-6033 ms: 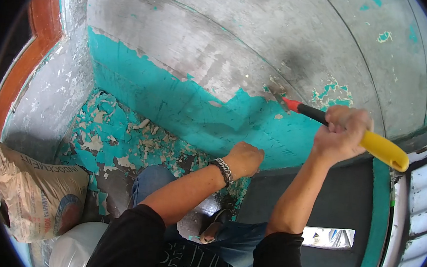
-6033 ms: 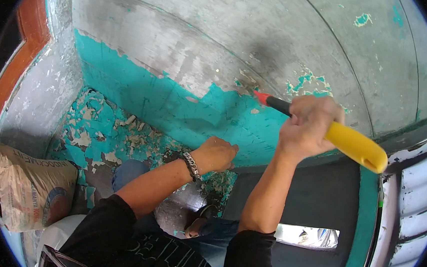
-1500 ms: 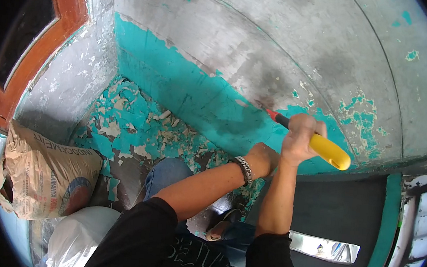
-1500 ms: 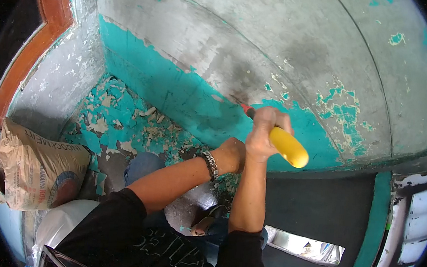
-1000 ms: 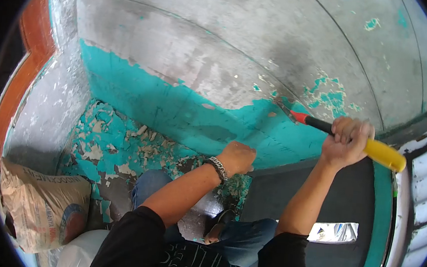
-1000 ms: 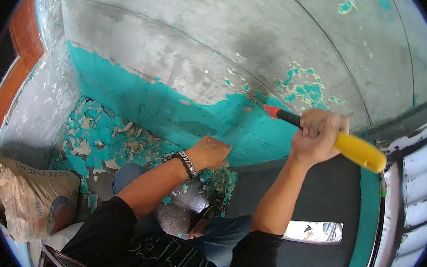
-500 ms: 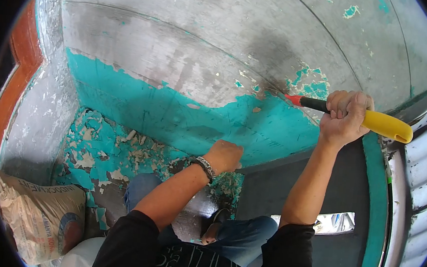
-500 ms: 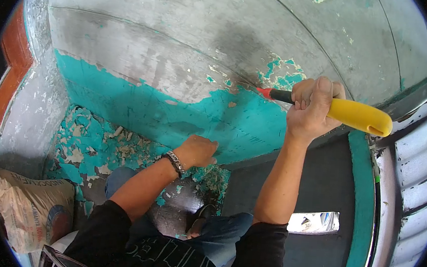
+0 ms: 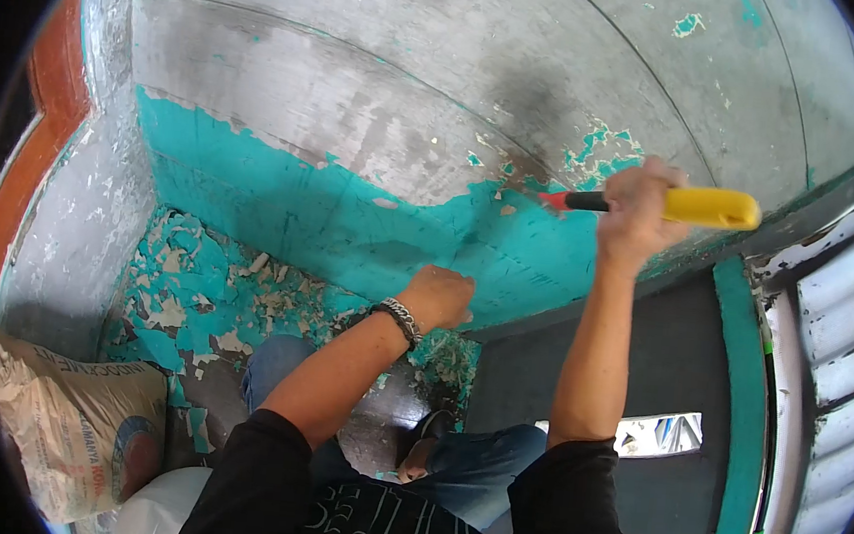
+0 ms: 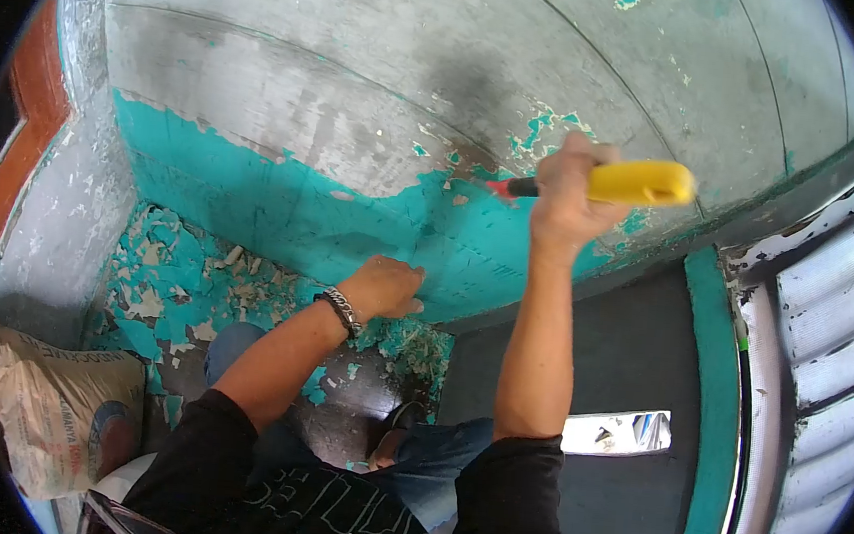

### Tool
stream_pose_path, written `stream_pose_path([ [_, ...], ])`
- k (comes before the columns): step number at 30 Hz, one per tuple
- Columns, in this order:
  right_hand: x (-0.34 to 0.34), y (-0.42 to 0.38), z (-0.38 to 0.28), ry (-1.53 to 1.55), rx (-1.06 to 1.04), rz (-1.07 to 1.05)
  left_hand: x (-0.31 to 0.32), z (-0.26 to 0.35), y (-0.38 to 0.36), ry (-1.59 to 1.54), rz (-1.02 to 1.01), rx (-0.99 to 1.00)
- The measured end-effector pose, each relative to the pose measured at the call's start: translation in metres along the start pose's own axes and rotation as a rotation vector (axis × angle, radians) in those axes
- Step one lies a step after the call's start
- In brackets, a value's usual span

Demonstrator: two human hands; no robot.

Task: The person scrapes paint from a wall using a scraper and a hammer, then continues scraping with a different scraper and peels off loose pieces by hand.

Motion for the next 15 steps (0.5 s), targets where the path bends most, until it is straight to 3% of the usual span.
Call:
stream_pose_path([
  [1,-0.001,0.008,-0.013,0.069,-0.116,-0.054,-0.003,-0.003,0.0,0.006,-0.002,-0.003],
  [3,-0.009,0.009,-0.009,0.031,-0.076,0.001,-0.008,-0.008,-0.002,0.006,-0.036,-0.033],
  [7,0.003,-0.011,0.013,-0.074,0.146,0.067,-0.012,-0.011,0.0,0.008,0.016,-0.046],
  [9,0.004,0.0,-0.019,-0.06,-0.128,0.067,-0.007,-0.004,0.0,0.01,0.004,-0.027],
  [10,0.001,0.006,-0.024,0.057,-0.113,0.101,-0.005,-0.005,0.0,0.006,0.002,-0.033],
  [15,0.006,0.016,-0.023,0.022,-0.088,0.084,-0.001,-0.005,0.005,0.009,-0.037,-0.042],
])
Point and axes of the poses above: each hand's wrist, its own y-axis towards the middle knuckle, its own x-axis out of the palm, z = x × y, the point moved 8 cm from there along y, towards the middle knuckle, and after that the axes turned 9 degrees about -x, right-handed, at the moved point
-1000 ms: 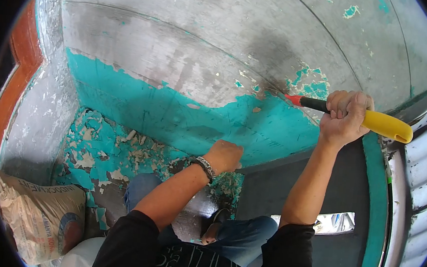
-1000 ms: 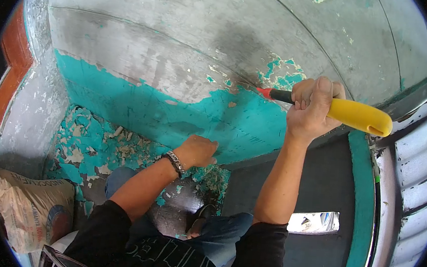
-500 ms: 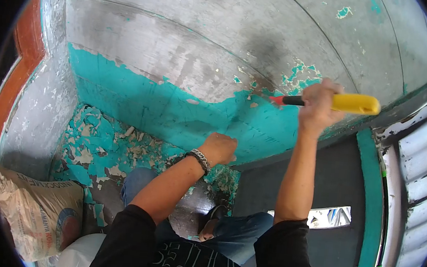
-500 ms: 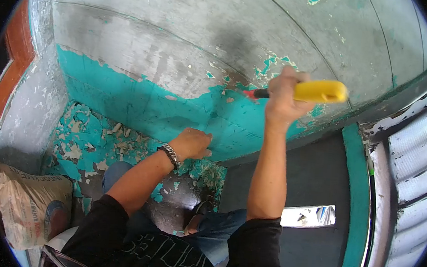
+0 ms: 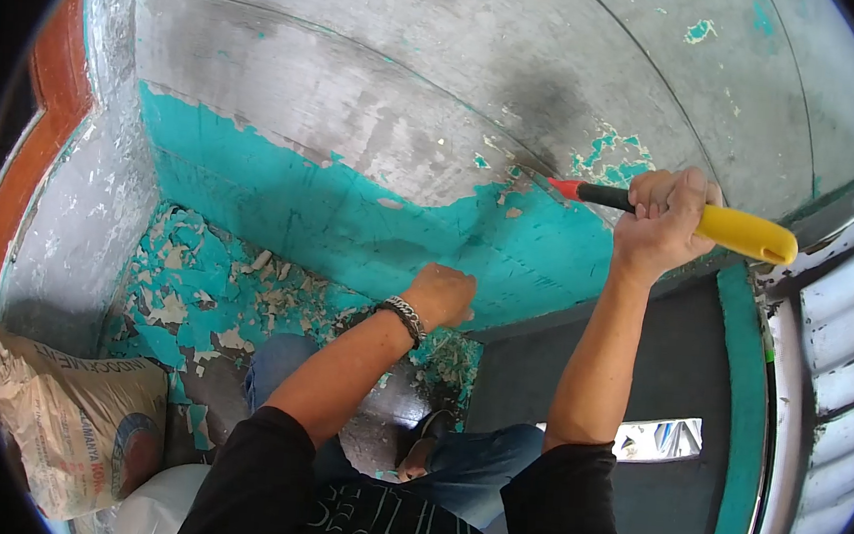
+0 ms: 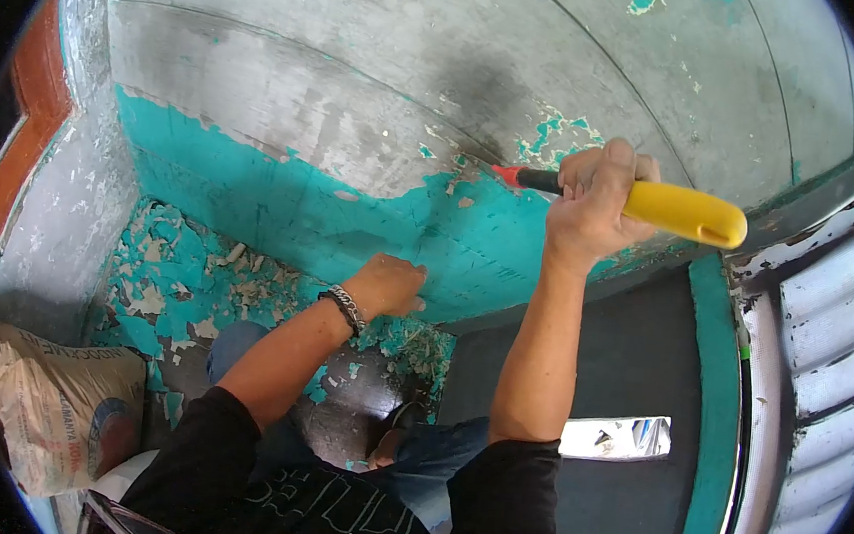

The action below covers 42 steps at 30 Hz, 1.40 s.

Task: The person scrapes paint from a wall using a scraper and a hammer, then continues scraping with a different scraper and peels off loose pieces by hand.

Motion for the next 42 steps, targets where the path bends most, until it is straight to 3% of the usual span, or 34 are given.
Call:
stream_pose_path([
  [4,0.003,0.001,-0.003,-0.112,0.002,-0.018,0.007,0.001,0.0,-0.001,0.022,0.015],
  [22,-0.001,0.005,-0.002,-0.085,-0.045,-0.059,-0.005,-0.006,-0.004,-0.007,-0.01,-0.026],
  [25,0.0,0.0,0.004,-0.071,0.027,-0.005,-0.005,-0.008,-0.003,0.01,0.06,-0.021],
  [31,0.002,-0.004,0.008,-0.066,0.063,-0.004,-0.009,-0.008,-0.007,0.0,-0.006,-0.03],
  [34,0.001,0.001,-0.001,-0.064,-0.029,-0.05,-0.008,-0.009,-0.005,-0.012,0.019,-0.019],
  [37,-0.001,-0.007,0.01,-0.068,0.056,0.012,-0.006,-0.009,-0.006,-0.007,0.029,-0.013],
  [40,0.004,-0.003,-0.002,-0.069,-0.048,-0.054,-0.007,-0.009,-0.004,-0.011,0.047,-0.001],
  [42,0.007,-0.006,0.005,-0.094,0.017,-0.033,-0.005,-0.009,-0.006,-0.007,0.02,-0.026],
])
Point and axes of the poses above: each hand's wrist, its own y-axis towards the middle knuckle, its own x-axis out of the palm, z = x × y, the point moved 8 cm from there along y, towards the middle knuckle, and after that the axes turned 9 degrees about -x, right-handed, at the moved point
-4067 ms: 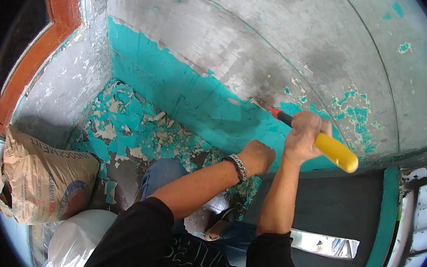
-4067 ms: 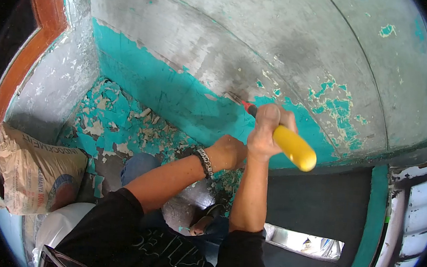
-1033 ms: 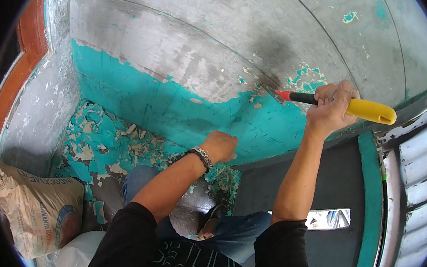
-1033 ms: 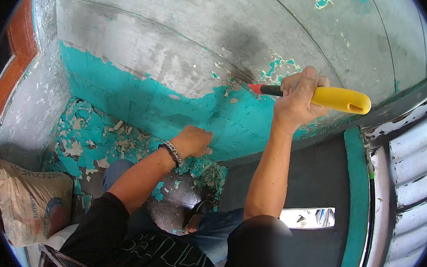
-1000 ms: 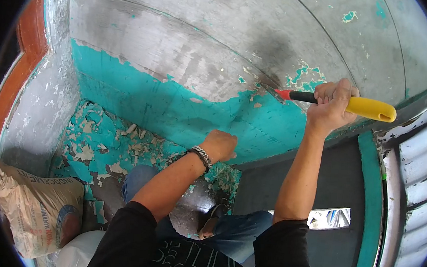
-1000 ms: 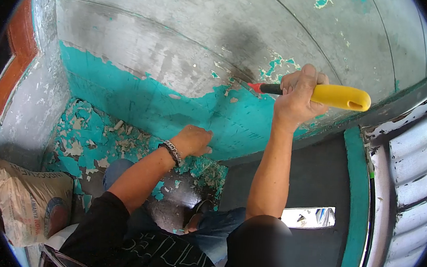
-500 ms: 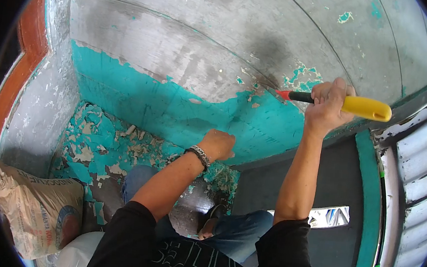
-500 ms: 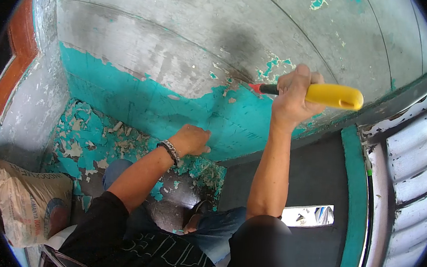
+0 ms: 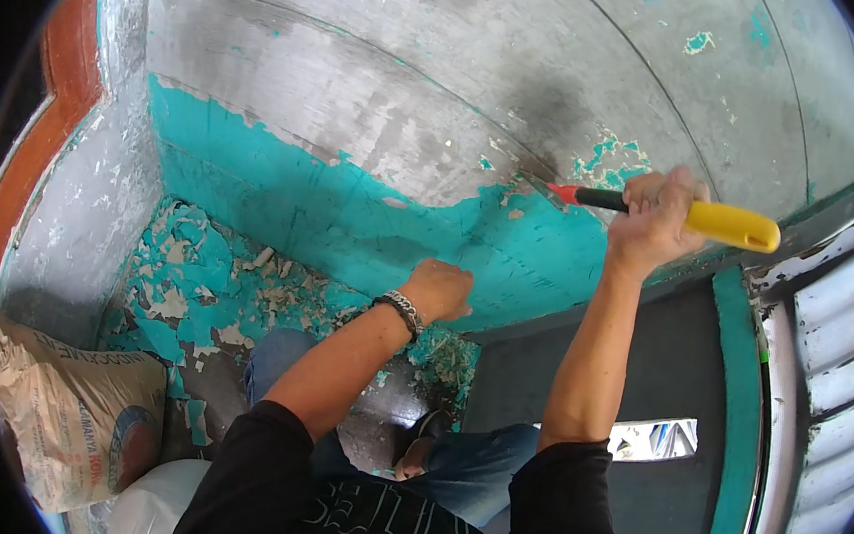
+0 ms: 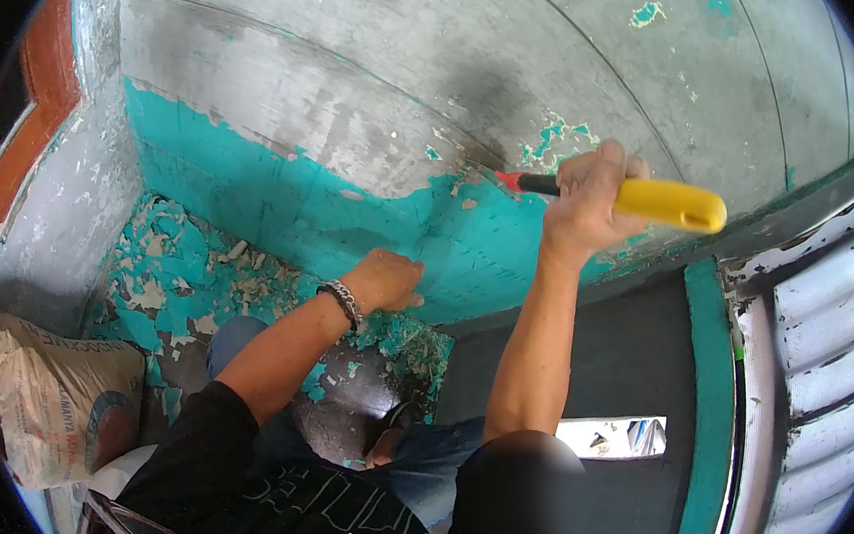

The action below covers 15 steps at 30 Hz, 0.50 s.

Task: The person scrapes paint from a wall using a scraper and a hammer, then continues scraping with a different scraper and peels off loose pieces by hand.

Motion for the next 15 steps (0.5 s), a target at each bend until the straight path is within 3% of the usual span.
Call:
stream_pose_path([
  [14,0.005,-0.001,0.007,0.095,0.037,0.0,0.001,0.001,0.001,-0.003,0.0,0.004],
  [15,0.011,-0.008,0.01,0.043,0.107,-0.003,0.0,0.002,0.001,0.003,0.002,0.016],
])
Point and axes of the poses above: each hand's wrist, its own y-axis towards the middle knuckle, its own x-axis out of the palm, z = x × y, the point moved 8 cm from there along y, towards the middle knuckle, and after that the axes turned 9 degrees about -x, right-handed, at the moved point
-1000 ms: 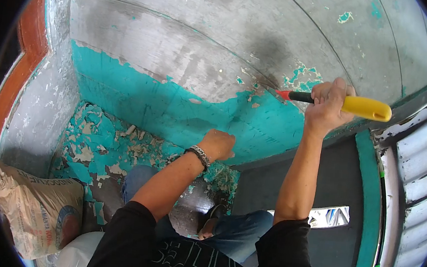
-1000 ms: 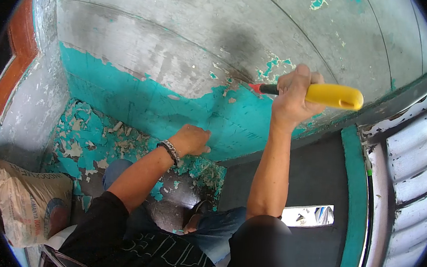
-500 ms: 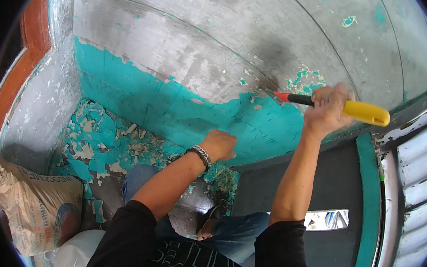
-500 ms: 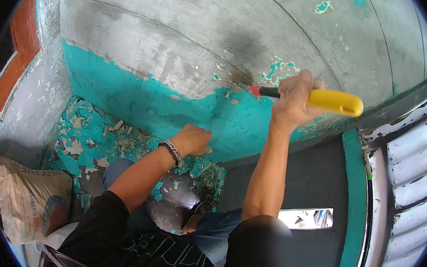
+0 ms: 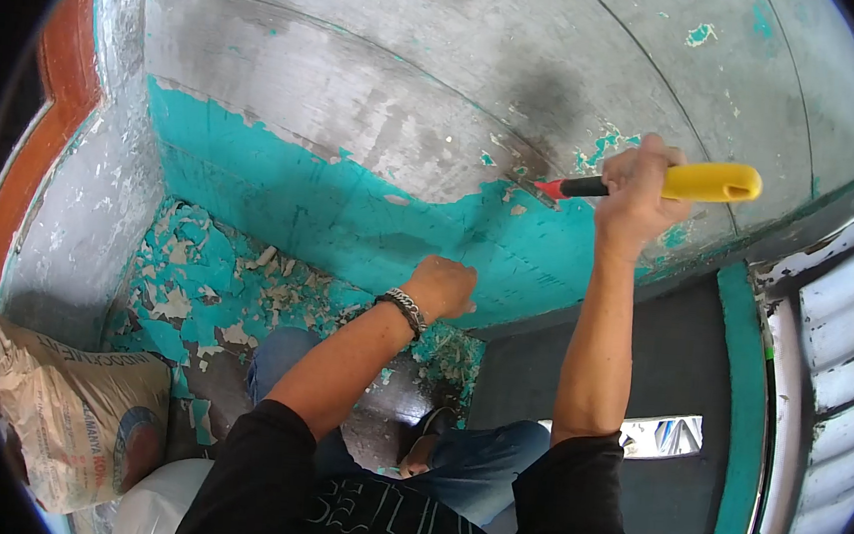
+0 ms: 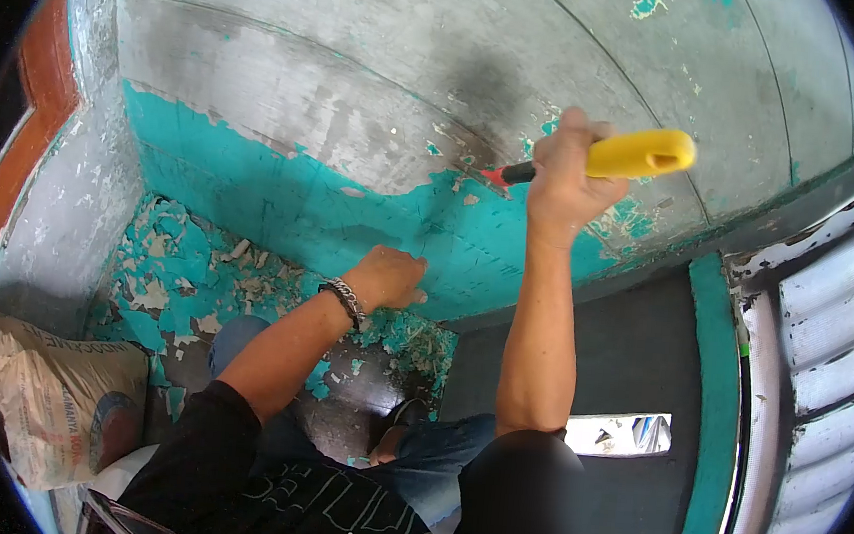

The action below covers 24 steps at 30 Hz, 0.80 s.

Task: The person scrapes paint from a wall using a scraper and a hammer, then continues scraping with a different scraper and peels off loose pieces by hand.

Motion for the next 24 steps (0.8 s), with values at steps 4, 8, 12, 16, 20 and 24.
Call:
stream_pose_path([
  [4,-0.02,0.009,-0.005,0.017,-0.094,-0.002,-0.003,-0.003,-0.002,0.015,0.015,-0.009],
  [8,-0.012,-0.001,0.0,-0.087,-0.026,0.011,-0.004,-0.001,-0.003,0.012,0.026,0.0],
  [12,-0.016,0.008,-0.014,-0.088,-0.207,-0.001,-0.001,-0.001,-0.001,0.001,0.017,0.004],
  [16,-0.013,0.005,-0.009,-0.063,-0.029,0.024,0.001,0.0,0.001,-0.002,0.057,0.015],
  [20,-0.017,-0.003,-0.002,-0.079,-0.029,0.067,0.002,0.001,-0.002,-0.006,0.033,0.007],
  [24,-0.026,0.003,-0.012,-0.115,-0.169,0.068,0.0,-0.003,0.0,-0.001,0.033,-0.006],
])
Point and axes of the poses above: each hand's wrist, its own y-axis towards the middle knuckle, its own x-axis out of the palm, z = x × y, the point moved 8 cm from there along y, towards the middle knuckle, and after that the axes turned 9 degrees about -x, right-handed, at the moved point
